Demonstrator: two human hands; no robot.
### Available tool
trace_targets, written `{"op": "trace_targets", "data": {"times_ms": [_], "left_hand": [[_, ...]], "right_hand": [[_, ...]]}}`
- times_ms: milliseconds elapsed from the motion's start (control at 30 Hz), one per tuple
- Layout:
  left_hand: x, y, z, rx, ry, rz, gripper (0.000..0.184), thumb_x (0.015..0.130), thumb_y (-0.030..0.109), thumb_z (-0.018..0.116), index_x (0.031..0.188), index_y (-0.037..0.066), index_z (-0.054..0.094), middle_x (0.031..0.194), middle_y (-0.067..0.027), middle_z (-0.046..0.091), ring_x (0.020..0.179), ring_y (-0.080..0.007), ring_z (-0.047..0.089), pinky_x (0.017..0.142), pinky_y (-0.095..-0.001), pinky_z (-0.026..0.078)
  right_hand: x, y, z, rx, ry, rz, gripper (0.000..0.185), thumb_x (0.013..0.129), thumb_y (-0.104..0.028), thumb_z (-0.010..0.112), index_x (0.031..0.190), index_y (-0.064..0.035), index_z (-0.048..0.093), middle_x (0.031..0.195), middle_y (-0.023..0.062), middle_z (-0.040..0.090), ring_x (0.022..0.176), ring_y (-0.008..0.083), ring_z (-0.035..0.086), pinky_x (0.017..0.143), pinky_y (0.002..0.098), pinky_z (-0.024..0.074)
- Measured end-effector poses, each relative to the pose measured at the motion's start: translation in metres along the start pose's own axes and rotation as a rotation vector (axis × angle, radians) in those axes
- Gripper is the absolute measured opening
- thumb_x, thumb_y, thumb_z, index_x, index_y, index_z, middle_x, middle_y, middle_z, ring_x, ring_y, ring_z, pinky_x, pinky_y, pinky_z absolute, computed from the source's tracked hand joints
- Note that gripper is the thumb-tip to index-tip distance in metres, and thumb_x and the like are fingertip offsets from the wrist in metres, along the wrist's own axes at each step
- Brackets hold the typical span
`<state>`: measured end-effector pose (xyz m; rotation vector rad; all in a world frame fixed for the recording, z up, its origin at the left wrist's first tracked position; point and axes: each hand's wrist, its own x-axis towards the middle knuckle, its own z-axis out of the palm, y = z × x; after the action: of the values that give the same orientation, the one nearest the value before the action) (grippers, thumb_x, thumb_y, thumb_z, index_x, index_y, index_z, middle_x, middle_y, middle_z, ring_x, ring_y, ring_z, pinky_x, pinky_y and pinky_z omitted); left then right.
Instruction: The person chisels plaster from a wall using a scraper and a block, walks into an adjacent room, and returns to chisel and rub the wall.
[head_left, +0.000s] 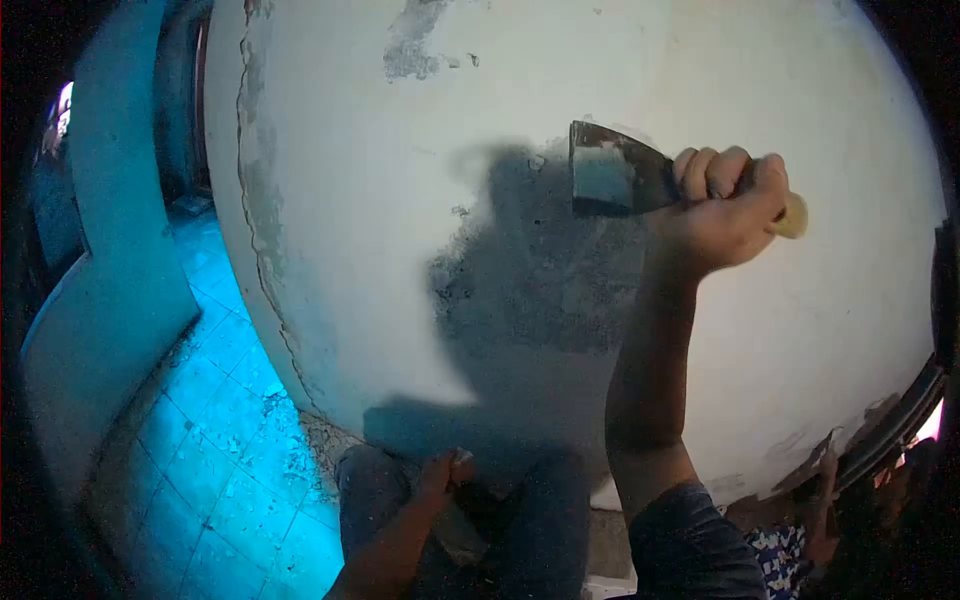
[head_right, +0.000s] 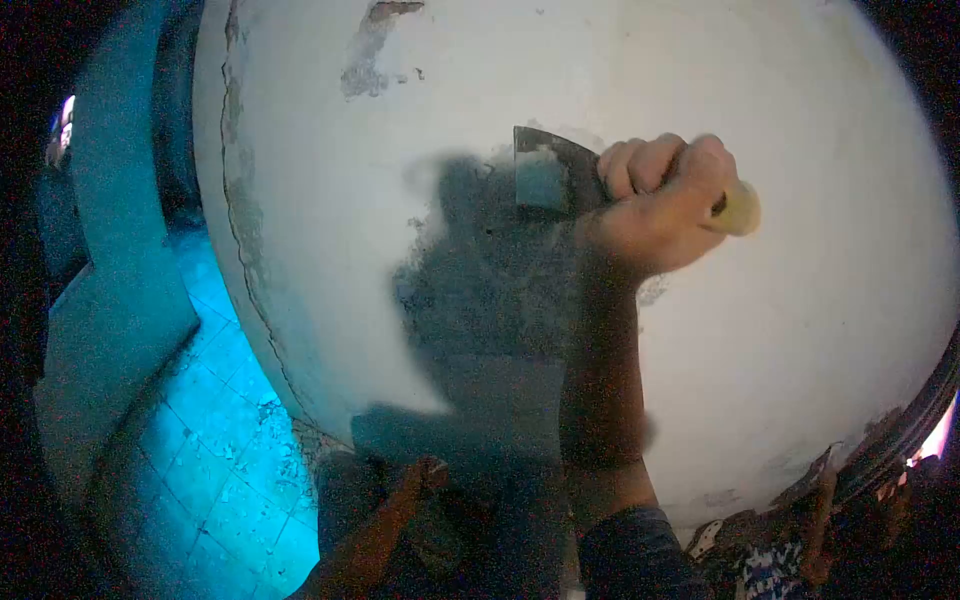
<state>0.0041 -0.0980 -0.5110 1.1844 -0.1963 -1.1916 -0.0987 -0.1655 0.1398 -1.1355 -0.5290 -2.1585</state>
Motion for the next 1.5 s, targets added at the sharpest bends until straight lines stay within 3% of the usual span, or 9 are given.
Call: {"op": "trace_targets", "data": {"times_ms": [133,300,500,900,1033,1100,1200,1333,1500], "left_hand": [[0.020,-0.005,-0.009,-0.356,-0.783,-0.042,0.035,0.093,0.042,0.053,0.079,0.010,0.056,0.058,-0.0022,0.044,0.057,-0.0168,0.047,0.059,-0.0425,0.041],[-0.002,0.006,-0.004,-0.132,-0.222,-0.033,0.036,0.094,0.043,0.050,0.075,0.013,0.051,0.059,0.0000,0.042,0.055,-0.0134,0.041,0.056,-0.0364,0.034],[-0.033,0.031,0.018,-0.060,-0.183,0.036,0.051,0.095,0.050,0.041,0.057,0.017,0.043,0.059,0.0040,0.041,0.053,-0.0100,0.036,0.053,-0.0278,0.027],[-0.094,0.086,0.050,0.022,0.153,-0.072,0.035,0.095,0.039,0.051,0.093,0.005,0.061,0.069,-0.0045,0.057,0.060,-0.0165,0.053,0.060,-0.0308,0.043],[-0.072,0.070,0.038,-0.007,0.081,-0.171,0.044,0.093,0.044,0.051,0.059,0.018,0.048,0.057,-0.0031,0.040,0.052,-0.0134,0.039,0.055,-0.0382,0.033],[-0.073,0.070,0.030,-0.033,-0.022,0.063,0.035,0.094,0.038,0.053,0.104,0.005,0.061,0.081,-0.0031,0.060,0.066,-0.0160,0.056,0.065,-0.0325,0.045],[-0.078,0.079,0.038,-0.009,-0.012,-0.045,0.041,0.092,0.041,0.055,0.060,0.016,0.048,0.054,-0.0031,0.039,0.044,-0.0145,0.035,0.047,-0.0346,0.033],[-0.056,0.051,0.032,-0.173,0.051,-0.018,0.041,0.091,0.038,0.057,0.060,0.014,0.048,0.054,-0.0038,0.041,0.044,-0.0156,0.037,0.049,-0.0358,0.037],[0.010,0.007,0.009,-0.164,0.012,-0.237,0.055,0.088,0.038,0.062,0.125,0.002,0.042,0.059,-0.0057,0.046,0.048,-0.0166,0.043,0.054,-0.0359,0.040]], "right_hand": [[-0.001,0.016,-0.002,0.005,-0.024,-0.167,0.029,0.084,0.003,0.039,0.059,-0.0098,0.031,0.046,-0.0013,0.030,0.037,0.0053,0.021,0.031,0.0218,0.0198],[-0.013,-0.005,-0.010,-0.046,-0.262,-0.043,0.021,0.089,-0.003,0.050,0.069,-0.0040,0.043,0.053,0.0025,0.043,0.040,0.0087,0.038,0.035,0.0255,0.0330],[-0.044,0.014,-0.035,-0.378,-1.567,-0.681,0.018,0.076,-0.027,0.066,0.080,-0.0118,0.056,0.060,-0.0005,0.049,0.049,0.0144,0.054,0.042,0.0302,0.0447],[-0.047,0.049,-0.035,-0.540,-1.624,-0.953,0.018,0.071,-0.021,0.064,0.070,-0.0149,0.048,0.055,-0.0026,0.042,0.046,0.0104,0.051,0.043,0.0272,0.0429],[-0.051,0.053,-0.033,-0.547,-1.564,-0.963,0.021,0.073,-0.026,0.065,0.069,-0.0152,0.047,0.055,-0.0028,0.042,0.047,0.0101,0.051,0.042,0.0264,0.0423],[-0.047,0.051,-0.032,-0.532,-1.676,-0.950,0.026,0.076,-0.032,0.065,0.069,-0.0152,0.047,0.055,-0.0031,0.042,0.048,0.0099,0.052,0.043,0.0270,0.0433],[-0.042,0.057,-0.038,-0.607,-1.680,-1.023,0.030,0.075,-0.039,0.066,0.072,-0.0155,0.049,0.057,-0.0035,0.045,0.049,0.0108,0.053,0.046,0.0278,0.0447],[-0.003,0.056,-0.047,-0.959,-1.700,-0.944,0.030,0.074,-0.042,0.066,0.077,-0.0161,0.053,0.060,-0.0033,0.049,0.052,0.0117,0.055,0.048,0.0281,0.0460],[-0.014,0.004,-0.066,-0.708,-1.923,-0.756,0.031,0.081,-0.044,0.061,0.086,-0.0140,0.057,0.068,0.0017,0.055,0.058,0.0217,0.058,0.052,0.0320,0.0474]]}}
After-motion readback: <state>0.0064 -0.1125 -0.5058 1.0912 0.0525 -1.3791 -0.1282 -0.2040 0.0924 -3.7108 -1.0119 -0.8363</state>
